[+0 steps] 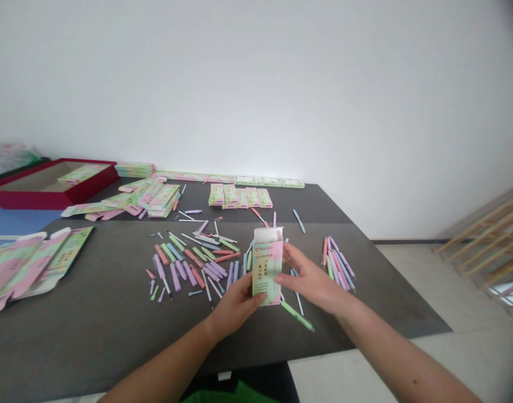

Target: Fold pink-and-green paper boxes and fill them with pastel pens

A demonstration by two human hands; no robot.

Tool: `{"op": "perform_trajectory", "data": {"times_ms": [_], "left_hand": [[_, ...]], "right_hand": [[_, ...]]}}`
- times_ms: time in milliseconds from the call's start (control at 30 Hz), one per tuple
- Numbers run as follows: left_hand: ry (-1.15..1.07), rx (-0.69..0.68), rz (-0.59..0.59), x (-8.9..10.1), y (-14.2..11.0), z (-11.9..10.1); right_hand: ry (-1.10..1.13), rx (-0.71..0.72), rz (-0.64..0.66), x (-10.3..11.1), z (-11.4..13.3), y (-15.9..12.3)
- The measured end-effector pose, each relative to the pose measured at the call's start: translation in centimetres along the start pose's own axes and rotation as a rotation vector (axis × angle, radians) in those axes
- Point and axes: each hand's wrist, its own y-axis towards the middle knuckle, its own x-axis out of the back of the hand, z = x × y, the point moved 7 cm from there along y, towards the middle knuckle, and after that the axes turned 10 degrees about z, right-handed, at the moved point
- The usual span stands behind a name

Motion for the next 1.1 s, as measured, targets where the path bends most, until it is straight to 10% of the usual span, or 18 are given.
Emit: {"op": "perform_trajectory", "data": {"times_ms": [133, 233, 333, 600, 733, 867, 1100], "left_hand": [[0.011, 0.059, 0.117, -0.7, -0.1, -0.1], [-0.024, 0.06, -0.074, 0.8, -0.3, -0.8], [-0.178, 0.066, -0.227, 1.3, -0.7, -1.4], [-0.216, 0.249, -0.15, -0.6, -0.7, -2.2], [0.538, 0.268, -0.224, 4.5, 4.6, -4.4], [0.82, 0.33, -0.252, 8.6, 13.8, -5.3], [1.002, 0.334, -0.109, 5.9, 23.0, -4.4]], "right_hand": [[0.353, 0.031, -0.188, -1.9, -2.8, -1.7], [0.45, 0.005, -0.313, -2.4, -3.7, -4.1], [0.497, -0.022, -0.325, -3.4, -4.3, -6.2], [0.43, -0.115, -0.322, -4.7, -6.0, -9.3], [0.464, -0.123, -0.445, -3.3, -6.0, -10.6], [0.506, -0.123, -0.549, -2.5, -5.9, -11.0], [0.561, -0.105, -0.628, -2.1, -6.6, -12.9]]}}
